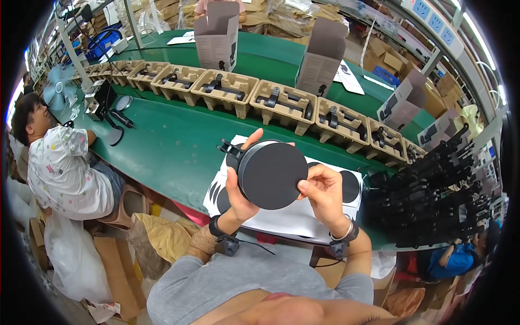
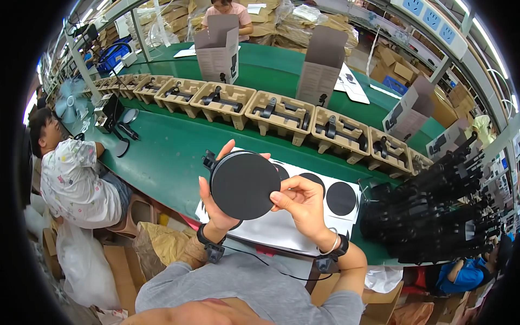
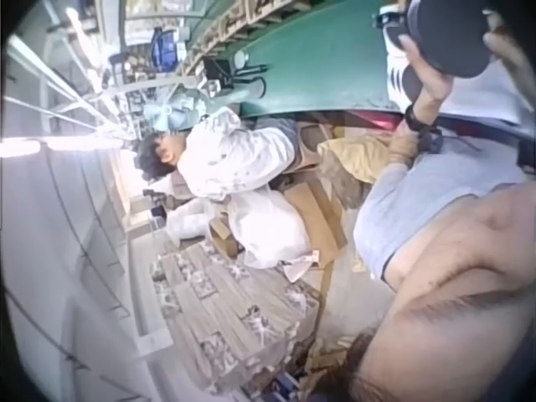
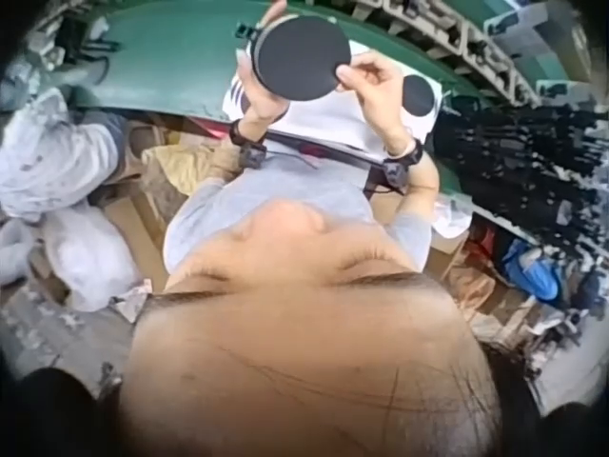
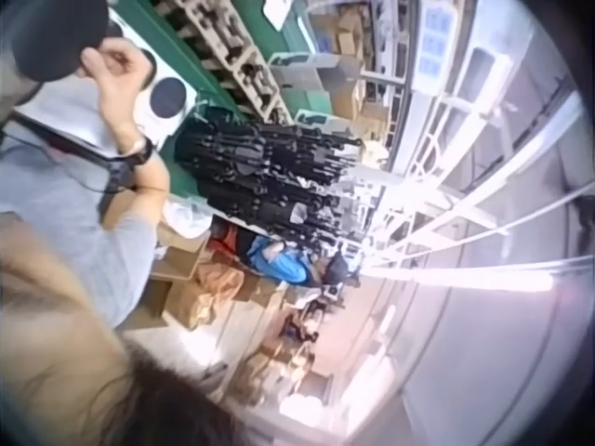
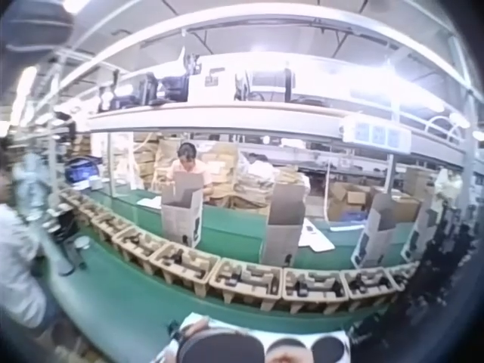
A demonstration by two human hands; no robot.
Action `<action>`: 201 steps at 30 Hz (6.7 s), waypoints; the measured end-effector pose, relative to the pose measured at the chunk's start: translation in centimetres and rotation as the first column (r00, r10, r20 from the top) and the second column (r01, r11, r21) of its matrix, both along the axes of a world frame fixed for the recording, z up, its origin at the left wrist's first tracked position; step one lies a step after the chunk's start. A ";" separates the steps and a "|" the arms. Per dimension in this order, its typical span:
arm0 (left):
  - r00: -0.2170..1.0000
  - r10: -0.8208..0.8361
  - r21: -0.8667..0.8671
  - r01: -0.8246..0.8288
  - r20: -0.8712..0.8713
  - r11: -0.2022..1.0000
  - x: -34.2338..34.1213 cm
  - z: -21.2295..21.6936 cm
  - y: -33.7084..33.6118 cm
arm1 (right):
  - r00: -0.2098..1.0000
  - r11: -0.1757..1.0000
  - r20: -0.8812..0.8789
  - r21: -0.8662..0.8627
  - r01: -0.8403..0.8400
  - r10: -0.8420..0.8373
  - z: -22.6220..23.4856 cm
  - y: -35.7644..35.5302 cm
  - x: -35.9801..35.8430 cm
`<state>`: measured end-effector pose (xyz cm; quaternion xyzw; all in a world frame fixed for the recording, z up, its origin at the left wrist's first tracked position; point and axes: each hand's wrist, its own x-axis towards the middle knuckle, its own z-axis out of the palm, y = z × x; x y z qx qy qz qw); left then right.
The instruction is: The person peels a circular sticker from a sheet, presses it onto the base of a stand, and places the stand into a cardboard tray, repeating the process for several stands.
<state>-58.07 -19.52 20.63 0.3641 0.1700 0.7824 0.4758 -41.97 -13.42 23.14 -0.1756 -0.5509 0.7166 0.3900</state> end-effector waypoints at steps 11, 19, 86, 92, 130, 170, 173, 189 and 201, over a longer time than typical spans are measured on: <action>1.000 0.008 0.069 -0.008 0.002 0.998 0.2 -0.3 0.1 | 0.999 0.999 -0.036 -0.032 -0.026 0.024 -0.8 0.1 -0.5; 0.998 -0.022 0.098 0.027 -0.053 0.995 -0.8 -0.7 0.0 | 1.000 0.999 0.010 0.025 0.023 -0.024 -0.6 -0.7 -1.3; 0.079 0.080 0.038 -0.434 -0.994 0.900 -12.1 -6.3 -8.9 | 0.312 0.444 0.554 0.820 -0.360 -0.772 -11.1 18.0 -21.8; 0.043 0.111 0.080 -0.446 -0.993 0.891 -12.2 -6.6 -9.0 | 0.193 0.677 0.808 0.576 -0.458 -0.557 -11.0 20.3 -20.7; 0.015 0.251 0.206 -0.523 -0.968 0.827 -13.7 -8.6 -6.5 | 0.222 0.612 0.696 0.711 -0.346 -0.683 -5.5 -3.8 1.7; -0.075 0.277 0.282 -0.423 -0.958 0.861 -26.2 -8.5 -15.6 | 0.213 0.597 0.646 0.761 -0.253 -0.733 -6.1 -14.4 -9.3; -0.081 0.287 0.294 -0.419 -0.954 0.859 -25.7 -8.2 -15.6 | 0.276 0.569 0.581 0.812 -0.130 -0.766 -6.2 -14.5 -9.1; -0.137 0.252 0.287 -0.439 -0.958 0.851 -26.3 -7.8 -15.3 | -0.395 -0.298 -0.296 0.953 -0.057 -0.870 7.5 -8.3 1.7; -0.152 0.245 0.289 -0.482 -0.957 0.827 -25.9 -8.6 -14.9 | -0.037 0.485 0.492 0.839 -0.246 -0.870 11.6 -0.9 7.3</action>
